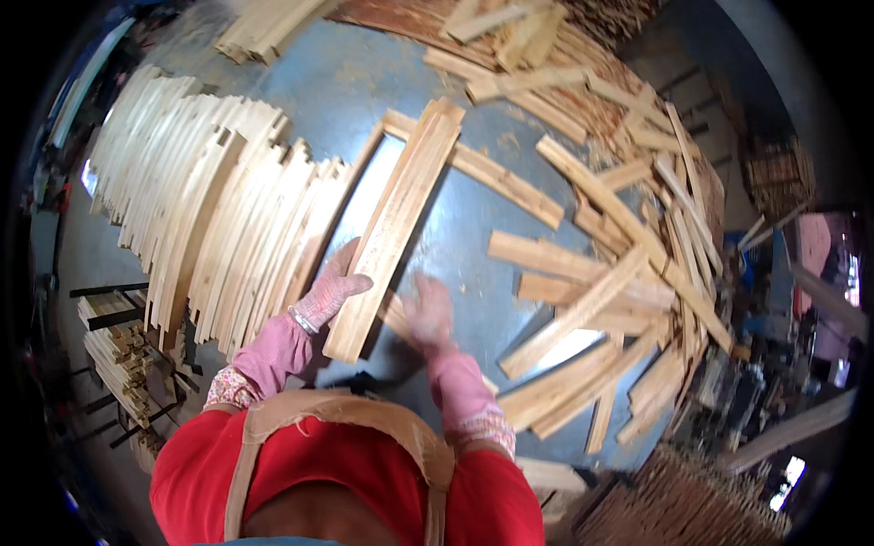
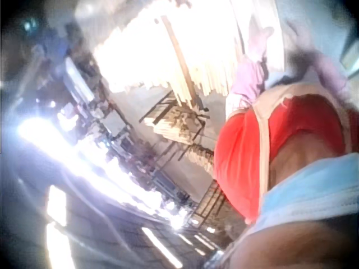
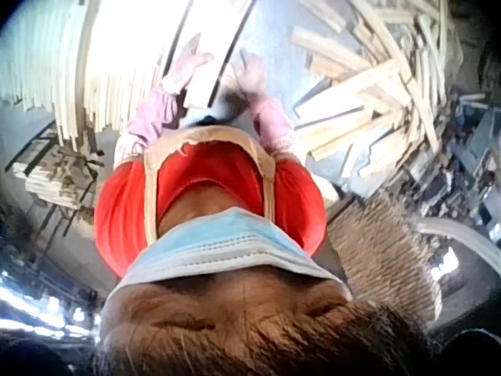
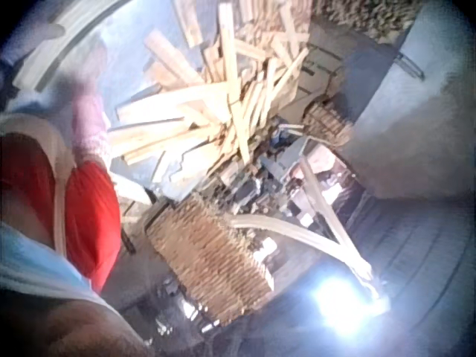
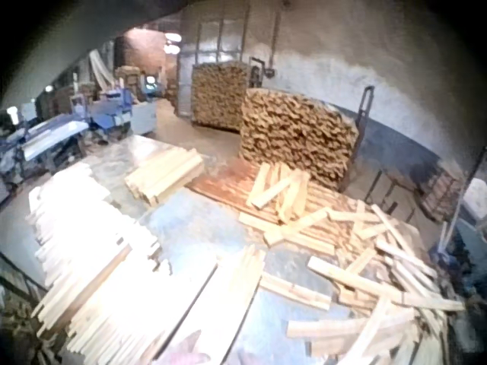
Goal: The person sorts and stacks thin wooden planks on a metal workbench. They pick up planks from a scattered pile, align them, and place them into a neat stack, occasionally moving the stack to a nearby rack.
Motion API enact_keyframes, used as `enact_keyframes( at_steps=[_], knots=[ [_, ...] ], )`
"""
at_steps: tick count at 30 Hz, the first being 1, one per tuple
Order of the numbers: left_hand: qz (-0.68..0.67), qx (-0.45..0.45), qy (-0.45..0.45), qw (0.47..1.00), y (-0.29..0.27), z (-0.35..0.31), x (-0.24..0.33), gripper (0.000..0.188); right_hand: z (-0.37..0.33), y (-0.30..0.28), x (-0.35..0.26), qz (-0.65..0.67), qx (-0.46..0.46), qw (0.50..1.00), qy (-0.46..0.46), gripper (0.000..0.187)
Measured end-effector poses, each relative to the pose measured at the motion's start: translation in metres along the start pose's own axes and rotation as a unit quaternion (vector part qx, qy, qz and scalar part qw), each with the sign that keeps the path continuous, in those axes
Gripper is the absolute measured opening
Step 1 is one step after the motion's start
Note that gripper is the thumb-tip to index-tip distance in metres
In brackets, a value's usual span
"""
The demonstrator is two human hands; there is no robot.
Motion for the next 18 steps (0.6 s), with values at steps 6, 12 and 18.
enact_keyframes(
  at_steps=[6,12,18],
  knots=[
    [-0.129,-0.056,0.130,0.982,-0.043,0.142,0.137,0.092,0.003,-0.009,-0.009,-0.049,-0.045,0.994,-0.089,0.056],
    [0.376,0.181,0.020,0.908,-0.213,0.345,0.233,0.069,0.006,-0.006,-0.003,-0.084,-0.026,0.990,-0.109,0.048],
    [0.665,0.387,-0.063,0.636,-0.306,0.469,0.279,0.042,0.009,0.040,0.042,-0.094,0.108,0.965,-0.221,0.032]
  ],
)
Point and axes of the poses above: each hand's wrist, its own z-axis towards the middle knuckle, its own y-axis out of the palm, x = y × z, the point moved 1 cm from there along z, towards the middle knuckle, and after that the axes turned 5 degrees about -x, right-handed, at the moved point
